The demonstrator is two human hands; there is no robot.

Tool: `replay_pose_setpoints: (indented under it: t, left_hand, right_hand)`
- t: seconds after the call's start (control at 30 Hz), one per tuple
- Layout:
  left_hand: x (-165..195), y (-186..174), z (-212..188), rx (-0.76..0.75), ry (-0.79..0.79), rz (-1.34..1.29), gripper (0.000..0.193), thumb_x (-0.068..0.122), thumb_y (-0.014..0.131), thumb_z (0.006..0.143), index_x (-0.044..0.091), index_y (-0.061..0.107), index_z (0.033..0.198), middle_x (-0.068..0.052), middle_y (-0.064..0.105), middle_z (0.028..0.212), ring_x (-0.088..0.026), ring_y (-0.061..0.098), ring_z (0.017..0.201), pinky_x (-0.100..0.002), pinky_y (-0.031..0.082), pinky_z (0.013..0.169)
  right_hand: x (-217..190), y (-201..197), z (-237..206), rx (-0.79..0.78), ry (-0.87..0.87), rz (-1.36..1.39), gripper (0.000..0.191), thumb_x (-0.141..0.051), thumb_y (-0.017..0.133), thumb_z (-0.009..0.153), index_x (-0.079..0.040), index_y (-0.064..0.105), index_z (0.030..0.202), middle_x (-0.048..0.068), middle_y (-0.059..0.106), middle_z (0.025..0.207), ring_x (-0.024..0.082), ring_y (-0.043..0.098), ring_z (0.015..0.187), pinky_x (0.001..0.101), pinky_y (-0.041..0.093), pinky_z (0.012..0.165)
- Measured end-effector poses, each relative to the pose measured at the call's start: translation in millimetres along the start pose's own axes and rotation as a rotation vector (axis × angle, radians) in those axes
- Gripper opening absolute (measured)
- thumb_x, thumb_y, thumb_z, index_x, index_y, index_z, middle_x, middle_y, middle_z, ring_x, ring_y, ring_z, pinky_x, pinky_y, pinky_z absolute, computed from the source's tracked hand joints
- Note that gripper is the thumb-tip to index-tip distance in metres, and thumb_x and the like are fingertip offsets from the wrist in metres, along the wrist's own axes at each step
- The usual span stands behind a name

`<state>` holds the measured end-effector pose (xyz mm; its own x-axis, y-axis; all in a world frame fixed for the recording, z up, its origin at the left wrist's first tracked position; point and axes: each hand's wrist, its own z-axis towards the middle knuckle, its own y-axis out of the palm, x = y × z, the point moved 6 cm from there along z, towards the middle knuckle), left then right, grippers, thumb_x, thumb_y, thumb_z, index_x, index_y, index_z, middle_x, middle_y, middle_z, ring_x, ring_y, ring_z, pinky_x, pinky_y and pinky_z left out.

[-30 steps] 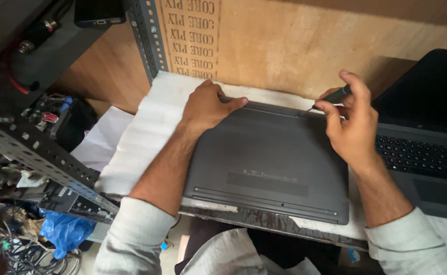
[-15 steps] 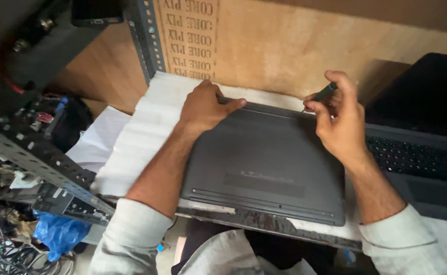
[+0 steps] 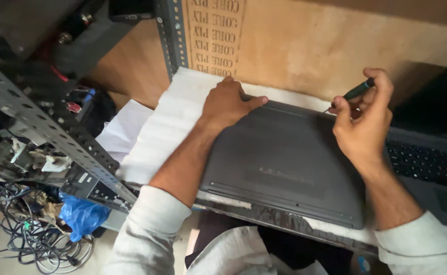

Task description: The person uses a screwdriver to unscrew and remove the back cover of a laptop, exposing the internal components, then aligns the cover back onto the laptop body and drives the screws back in. They then set the closed laptop aside, open a second laptop, and type on its keyboard.

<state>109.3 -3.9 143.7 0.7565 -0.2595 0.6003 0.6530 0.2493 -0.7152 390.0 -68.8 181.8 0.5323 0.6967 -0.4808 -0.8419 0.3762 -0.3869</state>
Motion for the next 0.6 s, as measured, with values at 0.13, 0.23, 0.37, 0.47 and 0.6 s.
replay_pose_setpoints:
  t: [0.13, 0.23, 0.37, 0.47, 0.6]
  left_hand:
    - [0, 1, 1, 0.017, 0.02, 0.004, 0.07, 0.068, 0.077, 0.074, -0.001, 0.075, 0.079, -0.019, 0.067, 0.101, -0.035, 0.067, 0.098, -0.044, 0.054, 0.083]
    - [-2, 1, 3, 0.02, 0.018, 0.017, 0.071, 0.069, 0.078, 0.073, -0.001, 0.074, 0.08, -0.02, 0.066, 0.101, -0.035, 0.068, 0.096, -0.044, 0.054, 0.082]
    - [-5, 1, 3, 0.012, 0.002, -0.025, 0.073, 0.07, 0.077, 0.073, -0.002, 0.074, 0.08, -0.019, 0.067, 0.098, -0.034, 0.068, 0.095, -0.043, 0.055, 0.082]
    - [-8, 3, 3, 0.0, 0.008, -0.022, 0.073, 0.07, 0.076, 0.074, -0.002, 0.075, 0.081, -0.019, 0.067, 0.098, -0.034, 0.068, 0.095, -0.043, 0.054, 0.082]
    - [-10, 6, 4, 0.011, 0.029, -0.009, 0.072, 0.07, 0.077, 0.074, -0.002, 0.077, 0.081, -0.021, 0.067, 0.099, -0.036, 0.067, 0.097, -0.044, 0.054, 0.084]
  right_hand:
    - [6, 2, -3, 0.024, 0.021, -0.022, 0.056, 0.013, 0.063, 0.113, -0.006, 0.029, 0.153, 0.012, 0.059, 0.09, 0.016, 0.071, 0.081, 0.0263, 0.06, 0.073]
    - [9, -2, -2, 0.026, 0.008, 0.017, 0.062, 0.016, 0.063, 0.113, -0.008, 0.026, 0.157, 0.015, 0.058, 0.097, 0.019, 0.071, 0.085, 0.0293, 0.064, 0.078]
    - [8, -28, -6, -0.019, -0.028, 0.197, 0.067, 0.016, 0.051, 0.116, -0.013, 0.014, 0.163, 0.016, 0.061, 0.115, 0.022, 0.07, 0.095, 0.0323, 0.065, 0.089]
    - [19, -63, -24, 0.027, 0.186, 0.428, 0.068, 0.013, 0.043, 0.113, -0.013, 0.008, 0.165, 0.013, 0.058, 0.108, 0.022, 0.07, 0.09, 0.0347, 0.068, 0.087]
    - [29, -91, -54, -0.052, 0.35, 0.603, 0.059, 0.012, 0.047, 0.104, -0.008, 0.031, 0.157, 0.007, 0.064, 0.091, 0.009, 0.058, 0.063, 0.0185, 0.048, 0.058]
